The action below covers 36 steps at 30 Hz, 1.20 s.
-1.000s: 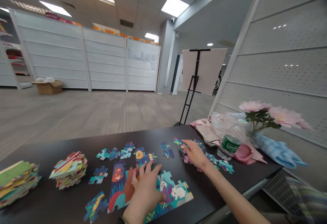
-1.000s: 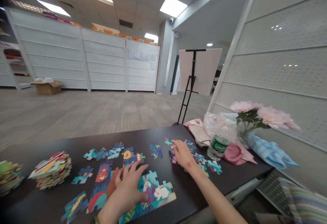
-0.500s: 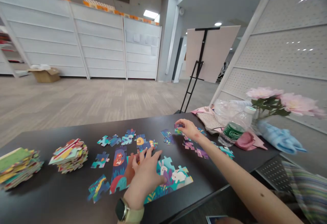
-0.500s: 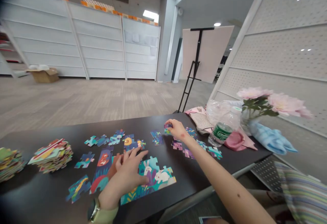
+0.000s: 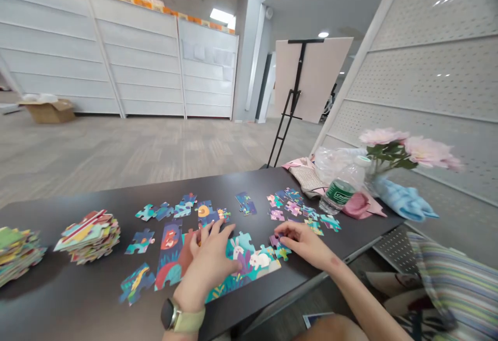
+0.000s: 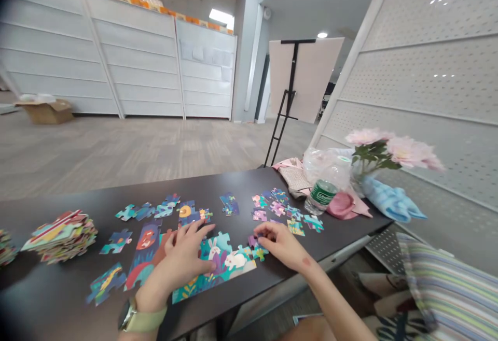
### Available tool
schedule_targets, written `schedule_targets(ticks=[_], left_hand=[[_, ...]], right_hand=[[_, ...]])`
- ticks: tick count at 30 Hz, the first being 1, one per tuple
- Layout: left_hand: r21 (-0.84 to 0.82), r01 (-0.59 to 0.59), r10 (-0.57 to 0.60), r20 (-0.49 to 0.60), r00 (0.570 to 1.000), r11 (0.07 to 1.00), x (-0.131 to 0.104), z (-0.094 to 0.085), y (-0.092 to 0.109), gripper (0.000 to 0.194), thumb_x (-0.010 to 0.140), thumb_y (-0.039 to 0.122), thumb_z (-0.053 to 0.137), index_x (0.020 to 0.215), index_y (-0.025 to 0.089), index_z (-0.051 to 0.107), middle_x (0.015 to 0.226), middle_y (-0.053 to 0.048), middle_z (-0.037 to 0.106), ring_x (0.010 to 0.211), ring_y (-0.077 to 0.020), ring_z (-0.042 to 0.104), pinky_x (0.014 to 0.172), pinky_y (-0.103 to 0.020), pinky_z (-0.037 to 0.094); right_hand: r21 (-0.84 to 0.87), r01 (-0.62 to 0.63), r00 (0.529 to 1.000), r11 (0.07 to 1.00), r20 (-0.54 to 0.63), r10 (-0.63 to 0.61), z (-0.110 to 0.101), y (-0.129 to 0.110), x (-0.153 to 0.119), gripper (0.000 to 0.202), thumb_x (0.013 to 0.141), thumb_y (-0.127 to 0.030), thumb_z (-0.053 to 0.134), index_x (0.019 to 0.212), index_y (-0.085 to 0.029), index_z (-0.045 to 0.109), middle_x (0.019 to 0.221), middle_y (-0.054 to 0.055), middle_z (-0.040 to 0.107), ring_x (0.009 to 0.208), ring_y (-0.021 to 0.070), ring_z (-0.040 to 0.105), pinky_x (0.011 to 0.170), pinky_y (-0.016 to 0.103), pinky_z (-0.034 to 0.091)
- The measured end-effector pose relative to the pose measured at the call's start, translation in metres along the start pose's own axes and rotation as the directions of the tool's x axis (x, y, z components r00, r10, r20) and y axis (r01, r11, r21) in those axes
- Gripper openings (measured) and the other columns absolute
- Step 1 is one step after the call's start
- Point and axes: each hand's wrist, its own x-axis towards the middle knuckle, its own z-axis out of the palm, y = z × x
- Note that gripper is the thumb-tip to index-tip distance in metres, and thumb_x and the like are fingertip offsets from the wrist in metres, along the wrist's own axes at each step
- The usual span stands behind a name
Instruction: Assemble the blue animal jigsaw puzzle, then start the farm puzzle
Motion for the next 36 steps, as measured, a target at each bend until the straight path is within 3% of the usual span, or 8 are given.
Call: schedule_targets(ticks=[9, 15, 21, 26, 29, 33, 36], left_hand=[[-0.007, 0.001, -0.001, 0.010, 1.000, 1.000, -0.001, -0.001, 0.002, 0.083, 0.060, 0.031, 0.067, 0.141, 0.034, 0.048, 0.159, -0.002, 0.030, 0.147, -0.0347, 0.016, 0.115, -0.060, 0.009], [0.033, 0.015, -0.015, -0.003, 1.000, 0.999, -0.003, -0.003, 0.007, 0.081, 0.060, 0.029, 0.066, 0.140, 0.033, 0.051, 0.158, -0.001, 0.032, 0.147, -0.0359, 0.016, 0.115, -0.059, 0.010], [0.061, 0.029, -0.029, -0.005, 1.000, 0.998, -0.005, -0.006, 0.010, 0.080, 0.061, 0.029, 0.066, 0.140, 0.034, 0.051, 0.157, -0.002, 0.033, 0.146, -0.0347, 0.020, 0.116, -0.055, 0.013], [0.094, 0.005, -0.005, -0.001, 1.000, 0.996, -0.002, -0.003, 0.008, 0.080, 0.062, 0.032, 0.065, 0.141, 0.033, 0.050, 0.158, -0.004, 0.032, 0.147, -0.0360, 0.019, 0.115, -0.058, 0.012], [0.101, -0.013, 0.014, -0.010, 1.000, 0.995, -0.001, 0.001, 0.003, 0.080, 0.062, 0.031, 0.065, 0.141, 0.033, 0.051, 0.158, -0.004, 0.032, 0.147, -0.0360, 0.020, 0.115, -0.058, 0.012], [0.088, -0.056, 0.059, -0.033, 0.998, 0.995, 0.002, 0.005, -0.001, 0.075, 0.066, 0.034, 0.063, 0.140, 0.034, 0.051, 0.157, -0.004, 0.035, 0.146, -0.0369, 0.023, 0.114, -0.061, 0.015], [0.062, -0.104, 0.109, -0.071, 0.992, 0.993, 0.006, 0.007, -0.003, 0.065, 0.077, 0.041, 0.057, 0.141, 0.030, 0.051, 0.155, -0.006, 0.038, 0.145, -0.0347, 0.025, 0.115, -0.059, 0.017]], right_hand=[[-0.181, 0.027, 0.988, 0.983, -0.142, -0.054, 0.010, 0.001, -0.005, 0.023, 0.088, -0.033, 0.056, 0.102, -0.022, 0.072, 0.085, 0.003, 0.071, 0.067, 0.0166, 0.059, 0.062, 0.029, 0.047], [-0.281, 0.062, 0.964, 0.958, -0.230, -0.130, 0.013, 0.005, 0.012, 0.017, 0.084, -0.028, 0.062, 0.097, -0.024, 0.073, 0.103, 0.006, 0.072, 0.096, 0.0235, 0.063, 0.079, 0.034, 0.050], [-0.239, 0.114, 0.945, 0.964, -0.274, -0.179, 0.011, 0.003, 0.008, 0.020, 0.089, -0.021, 0.052, 0.098, -0.023, 0.070, 0.109, 0.006, 0.071, 0.094, 0.0211, 0.065, 0.075, 0.032, 0.052], [-0.321, 0.249, 0.915, 0.913, -0.232, -0.331, 0.014, -0.001, -0.004, 0.033, 0.082, -0.005, 0.048, 0.094, -0.024, 0.072, 0.109, 0.005, 0.070, 0.106, 0.0210, 0.062, 0.094, 0.037, 0.048], [-0.416, 0.256, 0.911, 0.872, -0.198, -0.362, 0.019, -0.002, -0.006, 0.039, 0.079, 0.001, 0.045, 0.092, -0.024, 0.072, 0.108, 0.004, 0.070, 0.106, 0.0211, 0.060, 0.096, 0.040, 0.047], [-0.443, 0.194, 0.900, 0.875, -0.275, -0.339, 0.024, -0.002, -0.005, 0.044, 0.072, 0.006, 0.043, 0.090, -0.023, 0.072, 0.103, 0.005, 0.071, 0.104, 0.0220, 0.060, 0.095, 0.041, 0.048], [-0.419, 0.207, 0.864, 0.884, -0.346, -0.367, 0.019, -0.003, -0.007, 0.047, 0.071, 0.006, 0.042, 0.094, -0.023, 0.071, 0.106, 0.006, 0.070, 0.107, 0.0221, 0.060, 0.096, 0.042, 0.047]])
